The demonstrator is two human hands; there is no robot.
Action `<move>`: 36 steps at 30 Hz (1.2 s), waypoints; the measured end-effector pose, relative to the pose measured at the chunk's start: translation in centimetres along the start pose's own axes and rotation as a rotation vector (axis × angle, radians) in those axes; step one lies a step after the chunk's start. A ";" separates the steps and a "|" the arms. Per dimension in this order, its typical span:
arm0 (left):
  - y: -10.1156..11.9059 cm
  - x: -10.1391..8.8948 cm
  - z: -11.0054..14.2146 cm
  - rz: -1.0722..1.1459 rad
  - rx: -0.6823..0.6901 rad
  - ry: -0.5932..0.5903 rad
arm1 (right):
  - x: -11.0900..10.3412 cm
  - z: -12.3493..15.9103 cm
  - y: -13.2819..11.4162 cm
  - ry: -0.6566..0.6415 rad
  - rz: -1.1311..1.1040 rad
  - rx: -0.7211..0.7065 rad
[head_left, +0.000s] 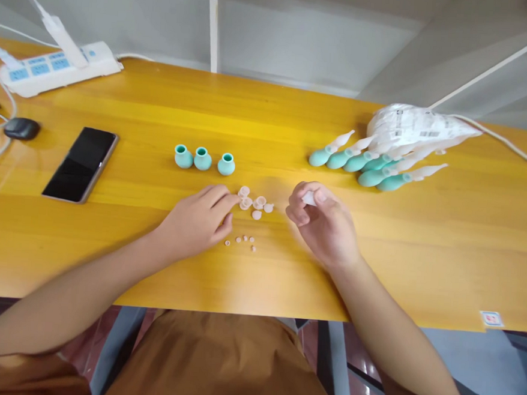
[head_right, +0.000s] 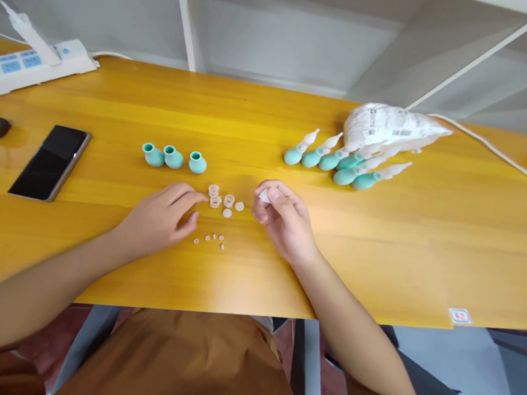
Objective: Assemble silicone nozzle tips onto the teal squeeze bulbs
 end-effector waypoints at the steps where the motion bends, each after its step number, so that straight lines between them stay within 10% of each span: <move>1: -0.1 0.1 0.0 0.015 0.001 -0.007 | 0.0 0.0 0.0 0.005 0.001 -0.002; 25: -0.7 1.3 -0.2 0.172 0.136 -0.004 | 0.4 0.4 0.4 -0.061 0.083 0.006; 36: 0.7 -0.6 -0.1 0.413 -0.006 0.151 | 0.9 0.7 0.7 -0.209 0.240 -0.089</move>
Point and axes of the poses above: each hand's wrist, its own z-axis away from the middle knuckle, its own x-axis out of the palm, y = z × x, the point moved 3 cm from there along -z, towards the middle knuckle, and after that the axes turned 6 degrees about z, right-handed, at the moved point
